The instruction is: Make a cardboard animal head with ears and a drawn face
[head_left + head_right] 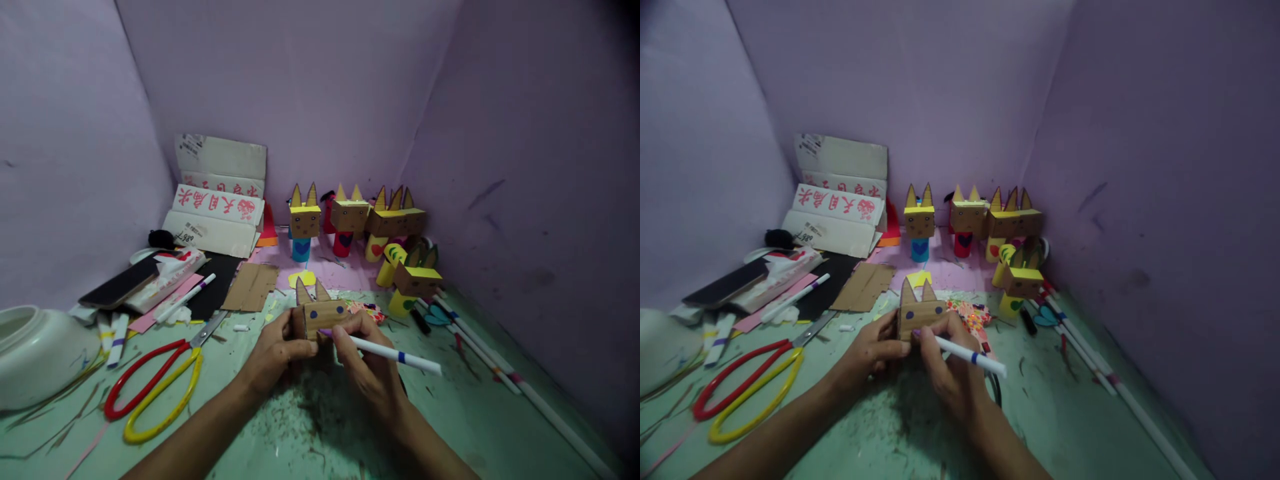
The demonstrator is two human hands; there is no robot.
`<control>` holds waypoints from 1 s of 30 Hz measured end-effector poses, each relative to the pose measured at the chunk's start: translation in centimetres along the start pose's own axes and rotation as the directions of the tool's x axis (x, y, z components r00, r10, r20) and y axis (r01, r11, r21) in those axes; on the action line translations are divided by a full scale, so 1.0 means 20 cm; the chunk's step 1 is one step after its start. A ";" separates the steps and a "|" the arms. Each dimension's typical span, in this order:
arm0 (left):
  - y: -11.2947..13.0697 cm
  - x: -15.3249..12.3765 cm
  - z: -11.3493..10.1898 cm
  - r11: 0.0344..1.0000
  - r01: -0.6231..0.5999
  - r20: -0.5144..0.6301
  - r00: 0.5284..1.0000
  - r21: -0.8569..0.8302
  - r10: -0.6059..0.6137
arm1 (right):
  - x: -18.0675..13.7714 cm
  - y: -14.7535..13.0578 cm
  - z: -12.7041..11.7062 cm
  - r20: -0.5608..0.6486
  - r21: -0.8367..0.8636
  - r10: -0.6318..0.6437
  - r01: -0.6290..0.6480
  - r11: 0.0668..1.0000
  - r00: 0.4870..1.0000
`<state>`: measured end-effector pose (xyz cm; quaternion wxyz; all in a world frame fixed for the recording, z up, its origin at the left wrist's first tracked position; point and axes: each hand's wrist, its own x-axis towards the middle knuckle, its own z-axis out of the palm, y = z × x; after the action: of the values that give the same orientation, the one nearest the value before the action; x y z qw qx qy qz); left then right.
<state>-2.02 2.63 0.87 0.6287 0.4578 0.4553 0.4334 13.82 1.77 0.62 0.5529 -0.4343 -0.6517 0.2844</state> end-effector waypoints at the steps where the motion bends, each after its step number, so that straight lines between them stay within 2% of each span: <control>1: 0.00 0.00 0.00 1.000 0.009 0.000 1.000 0.012 -0.009 | 0.00 0.00 -0.01 -0.016 0.002 -0.007 0.007 1.000 1.000; 6: -0.01 0.01 -0.01 0.997 0.050 0.003 0.999 0.064 -0.050 | -0.02 0.03 -0.06 -0.128 0.029 0.019 -0.016 0.999 0.992; 12: 0.01 0.01 -0.02 0.992 0.095 0.038 0.994 0.078 -0.099 | -0.03 0.06 -0.06 -0.020 0.084 0.091 -0.089 0.993 0.996; 15: 0.02 0.00 -0.02 0.990 0.114 0.059 0.991 0.087 -0.119 | -0.01 0.06 -0.06 -0.009 0.138 0.139 -0.137 0.981 0.990; 17: 0.02 0.00 0.00 0.987 0.119 0.032 0.992 0.103 -0.123 | -0.01 0.06 -0.06 -0.010 0.154 0.148 -0.145 0.977 0.989; 22: 0.01 -0.01 0.04 0.990 0.099 -0.091 0.992 0.104 -0.089 | -0.02 0.06 -0.06 -0.001 0.131 0.110 -0.109 0.985 0.994; 27: 0.01 0.00 0.04 0.989 0.086 -0.104 0.992 0.118 -0.074 | -0.03 0.07 -0.06 -0.019 0.022 -0.004 0.005 1.000 1.000; 30: 0.00 0.00 0.04 0.987 0.089 -0.106 0.992 0.132 -0.075 | -0.03 0.06 -0.06 -0.032 0.007 -0.016 0.016 1.000 0.999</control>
<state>-1.33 2.62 1.06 0.5896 0.4583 0.5334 0.3973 15.33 1.79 -0.44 0.5670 -0.4315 -0.6453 0.2756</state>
